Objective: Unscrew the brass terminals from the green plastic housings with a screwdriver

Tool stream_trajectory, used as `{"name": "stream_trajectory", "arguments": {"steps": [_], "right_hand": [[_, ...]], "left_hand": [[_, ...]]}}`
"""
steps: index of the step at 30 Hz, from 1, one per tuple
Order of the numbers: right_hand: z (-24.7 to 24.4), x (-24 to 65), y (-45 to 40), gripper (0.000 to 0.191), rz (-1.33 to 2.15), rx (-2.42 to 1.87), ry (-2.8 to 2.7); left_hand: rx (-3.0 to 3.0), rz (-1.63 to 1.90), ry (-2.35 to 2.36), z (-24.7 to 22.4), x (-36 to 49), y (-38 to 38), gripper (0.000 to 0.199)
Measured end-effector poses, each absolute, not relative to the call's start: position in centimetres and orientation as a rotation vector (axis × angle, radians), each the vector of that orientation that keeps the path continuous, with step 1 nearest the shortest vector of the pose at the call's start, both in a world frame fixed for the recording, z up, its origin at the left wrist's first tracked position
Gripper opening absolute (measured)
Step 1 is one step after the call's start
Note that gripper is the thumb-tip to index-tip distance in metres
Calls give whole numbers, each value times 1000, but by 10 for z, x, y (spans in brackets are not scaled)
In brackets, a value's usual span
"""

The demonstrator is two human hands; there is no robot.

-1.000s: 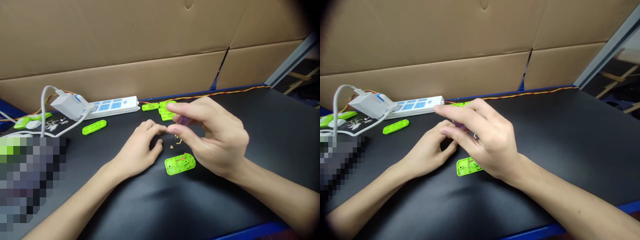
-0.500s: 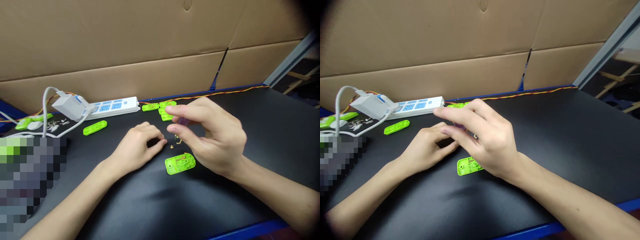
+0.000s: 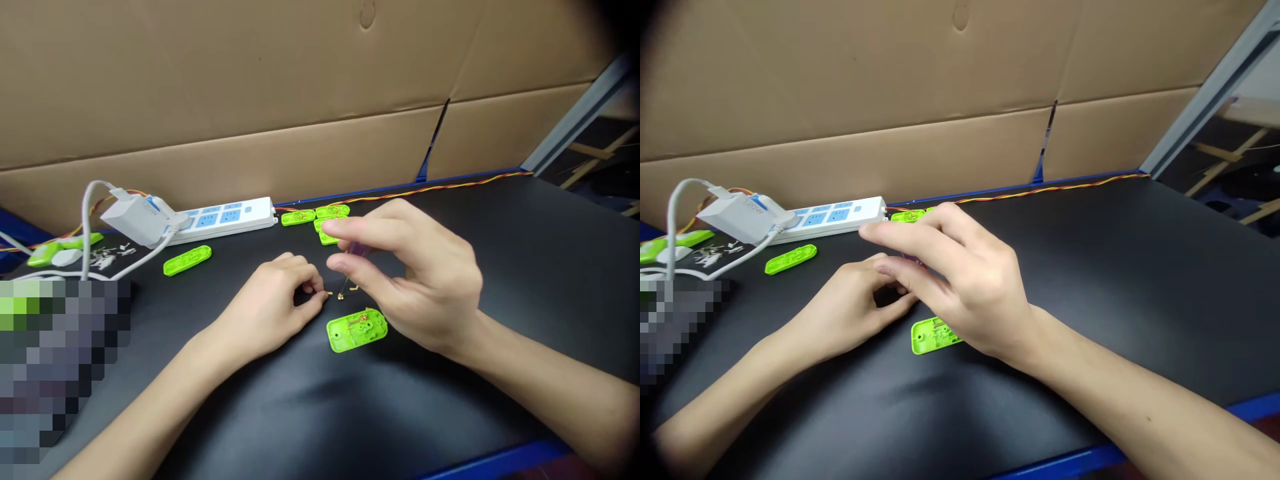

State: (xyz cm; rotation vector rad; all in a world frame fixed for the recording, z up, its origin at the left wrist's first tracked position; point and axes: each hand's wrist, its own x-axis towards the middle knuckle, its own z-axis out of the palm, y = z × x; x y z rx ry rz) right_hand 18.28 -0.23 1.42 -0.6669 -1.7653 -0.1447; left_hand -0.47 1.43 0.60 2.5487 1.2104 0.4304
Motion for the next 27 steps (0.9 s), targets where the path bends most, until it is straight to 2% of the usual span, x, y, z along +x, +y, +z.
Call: {"name": "stream_trajectory", "arguments": {"steps": [15, 27], "right_hand": [[13, 184, -3, 21, -130, -688, -1773], [14, 183, -4, 21, -94, -673, -1779]], "left_hand": [[2544, 334, 1210, 7, 4, 9, 15], [2555, 389, 1233, 6, 8, 6, 14]]}}
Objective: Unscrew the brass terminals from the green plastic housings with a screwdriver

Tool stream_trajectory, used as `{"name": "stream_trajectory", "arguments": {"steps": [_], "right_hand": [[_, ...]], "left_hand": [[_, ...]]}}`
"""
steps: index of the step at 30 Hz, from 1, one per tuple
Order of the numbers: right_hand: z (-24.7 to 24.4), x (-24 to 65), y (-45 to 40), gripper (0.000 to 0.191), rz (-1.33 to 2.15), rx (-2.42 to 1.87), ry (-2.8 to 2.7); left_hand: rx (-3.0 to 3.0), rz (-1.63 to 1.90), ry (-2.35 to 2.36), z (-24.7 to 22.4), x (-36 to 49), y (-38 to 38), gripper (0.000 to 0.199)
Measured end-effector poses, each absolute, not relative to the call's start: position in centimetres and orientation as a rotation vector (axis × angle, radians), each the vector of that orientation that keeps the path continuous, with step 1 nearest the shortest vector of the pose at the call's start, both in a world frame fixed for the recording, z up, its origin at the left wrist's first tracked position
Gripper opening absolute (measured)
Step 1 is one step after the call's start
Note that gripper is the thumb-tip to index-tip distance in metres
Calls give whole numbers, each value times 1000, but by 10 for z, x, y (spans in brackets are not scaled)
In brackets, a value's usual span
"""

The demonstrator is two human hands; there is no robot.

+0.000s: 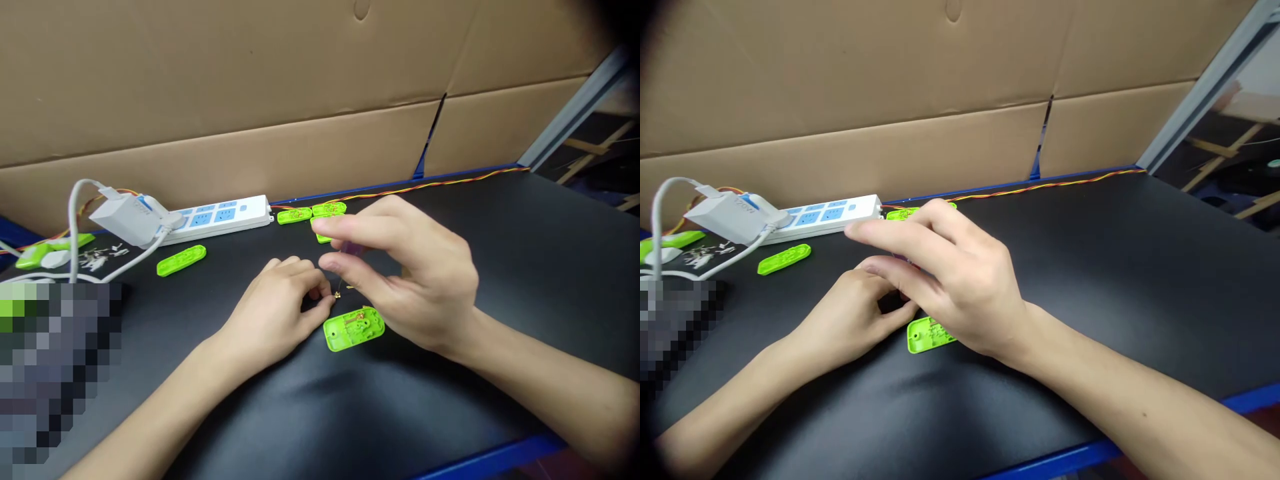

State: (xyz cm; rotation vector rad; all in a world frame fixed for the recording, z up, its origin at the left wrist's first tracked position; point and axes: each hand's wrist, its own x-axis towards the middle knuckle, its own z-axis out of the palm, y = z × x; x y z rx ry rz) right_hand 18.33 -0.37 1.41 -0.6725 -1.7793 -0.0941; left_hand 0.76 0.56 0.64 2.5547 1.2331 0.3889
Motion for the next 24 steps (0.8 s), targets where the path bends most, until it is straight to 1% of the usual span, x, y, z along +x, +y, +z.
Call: {"name": "stream_trajectory", "arguments": {"steps": [16, 18, 22, 24], "right_hand": [[16, 182, -2, 19, -58, -661, -1799], [16, 181, -2, 24, -28, -655, -1805], [14, 182, 0, 40, 52, -670, -1821], [13, 182, 1, 42, 64, -670, -1814]], "left_hand": [[2484, 435, 1204, 6, 11, 5, 12], [2470, 459, 1213, 5, 12, 6, 12], [2455, 485, 1247, 4, 13, 7, 11], [2453, 492, 1254, 4, 15, 7, 10]]}}
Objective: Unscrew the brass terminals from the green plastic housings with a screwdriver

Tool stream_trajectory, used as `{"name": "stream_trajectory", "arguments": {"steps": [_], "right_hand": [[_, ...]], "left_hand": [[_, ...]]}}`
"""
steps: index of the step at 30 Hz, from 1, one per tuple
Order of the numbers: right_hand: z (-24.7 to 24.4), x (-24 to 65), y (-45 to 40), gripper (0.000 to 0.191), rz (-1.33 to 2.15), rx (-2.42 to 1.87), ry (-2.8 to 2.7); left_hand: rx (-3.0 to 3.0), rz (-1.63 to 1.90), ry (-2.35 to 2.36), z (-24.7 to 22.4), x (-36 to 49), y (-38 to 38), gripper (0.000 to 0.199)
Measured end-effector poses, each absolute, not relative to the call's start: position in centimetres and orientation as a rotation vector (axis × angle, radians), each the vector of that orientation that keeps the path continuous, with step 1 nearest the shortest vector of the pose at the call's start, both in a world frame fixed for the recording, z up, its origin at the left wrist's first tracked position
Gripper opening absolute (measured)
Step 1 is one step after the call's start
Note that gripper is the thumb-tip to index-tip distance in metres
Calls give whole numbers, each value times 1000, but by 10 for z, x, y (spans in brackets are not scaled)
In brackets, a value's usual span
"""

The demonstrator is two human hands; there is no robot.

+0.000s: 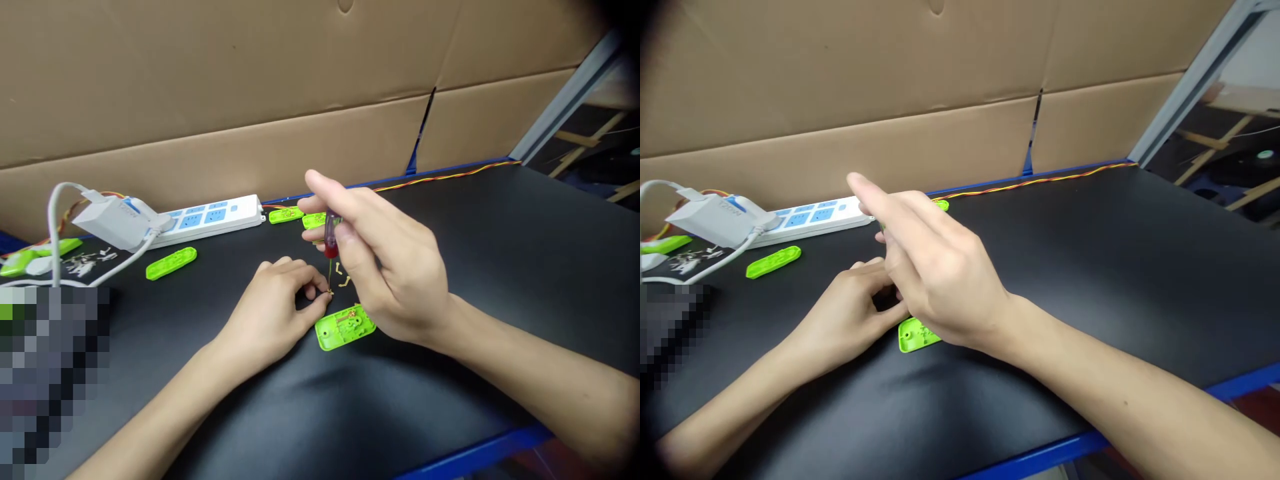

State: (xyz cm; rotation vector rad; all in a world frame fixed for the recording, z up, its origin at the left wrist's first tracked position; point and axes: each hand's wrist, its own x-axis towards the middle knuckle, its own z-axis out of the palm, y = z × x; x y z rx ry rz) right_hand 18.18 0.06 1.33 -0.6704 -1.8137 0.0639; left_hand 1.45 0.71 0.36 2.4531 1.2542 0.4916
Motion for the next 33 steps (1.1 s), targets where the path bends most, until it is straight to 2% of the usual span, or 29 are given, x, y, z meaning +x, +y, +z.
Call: {"name": "stream_trajectory", "arguments": {"steps": [33], "right_hand": [[15, 181, 1, 37, -8, -698, -1792]], "left_hand": [[2414, 459, 1243, 6, 10, 6, 13]]}}
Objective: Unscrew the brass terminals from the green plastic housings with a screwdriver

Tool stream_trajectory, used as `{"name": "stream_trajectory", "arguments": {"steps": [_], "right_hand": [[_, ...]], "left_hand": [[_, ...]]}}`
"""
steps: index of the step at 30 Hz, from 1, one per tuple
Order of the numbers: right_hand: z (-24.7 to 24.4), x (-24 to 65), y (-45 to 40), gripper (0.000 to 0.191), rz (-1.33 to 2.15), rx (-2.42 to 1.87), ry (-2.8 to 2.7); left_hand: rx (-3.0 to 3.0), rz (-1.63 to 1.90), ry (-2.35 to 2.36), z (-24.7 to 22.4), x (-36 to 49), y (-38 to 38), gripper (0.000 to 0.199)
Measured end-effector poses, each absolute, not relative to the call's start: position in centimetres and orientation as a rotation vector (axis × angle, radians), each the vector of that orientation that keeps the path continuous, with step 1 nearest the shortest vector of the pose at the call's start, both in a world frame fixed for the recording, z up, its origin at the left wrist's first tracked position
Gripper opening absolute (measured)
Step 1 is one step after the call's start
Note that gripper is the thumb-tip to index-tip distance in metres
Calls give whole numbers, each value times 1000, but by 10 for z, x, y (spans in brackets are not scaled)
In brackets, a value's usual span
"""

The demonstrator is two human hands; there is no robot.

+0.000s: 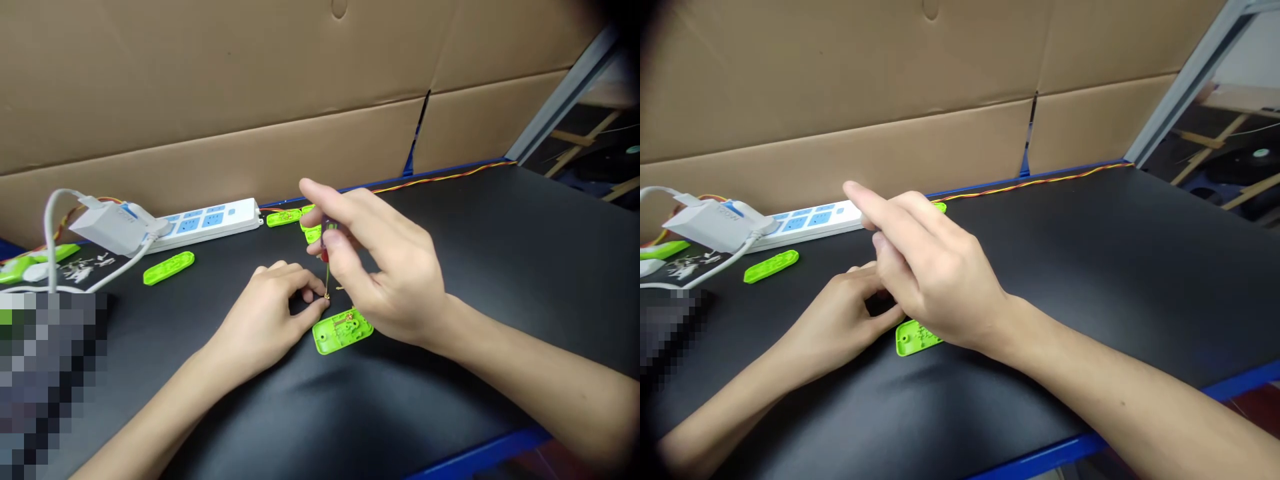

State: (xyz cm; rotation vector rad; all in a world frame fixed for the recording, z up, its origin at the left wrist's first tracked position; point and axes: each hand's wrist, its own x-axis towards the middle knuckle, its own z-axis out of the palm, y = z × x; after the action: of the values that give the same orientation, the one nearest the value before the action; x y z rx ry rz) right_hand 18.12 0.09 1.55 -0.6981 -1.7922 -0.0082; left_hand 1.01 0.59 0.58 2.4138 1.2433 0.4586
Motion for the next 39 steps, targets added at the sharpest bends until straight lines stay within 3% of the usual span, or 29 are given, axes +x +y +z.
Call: {"name": "stream_trajectory", "arguments": {"steps": [12, 19, 24, 33, 39], "right_hand": [[13, 183, 3, 37, 28, -645, -1785], [12, 183, 3, 26, 48, -773, -1734], [12, 181, 3, 39, 133, -684, -1819], [11, 181, 6, 20, 65, -713, -1730], [13, 178, 0, 38, 155, -674, -1779]], "left_hand": [[2429, 484, 1272, 2, 13, 6, 12], [2414, 446, 1272, 3, 12, 6, 14], [2457, 435, 1263, 4, 14, 7, 12], [2411, 439, 1258, 1, 14, 7, 14], [2452, 432, 1269, 3, 14, 7, 13]]}}
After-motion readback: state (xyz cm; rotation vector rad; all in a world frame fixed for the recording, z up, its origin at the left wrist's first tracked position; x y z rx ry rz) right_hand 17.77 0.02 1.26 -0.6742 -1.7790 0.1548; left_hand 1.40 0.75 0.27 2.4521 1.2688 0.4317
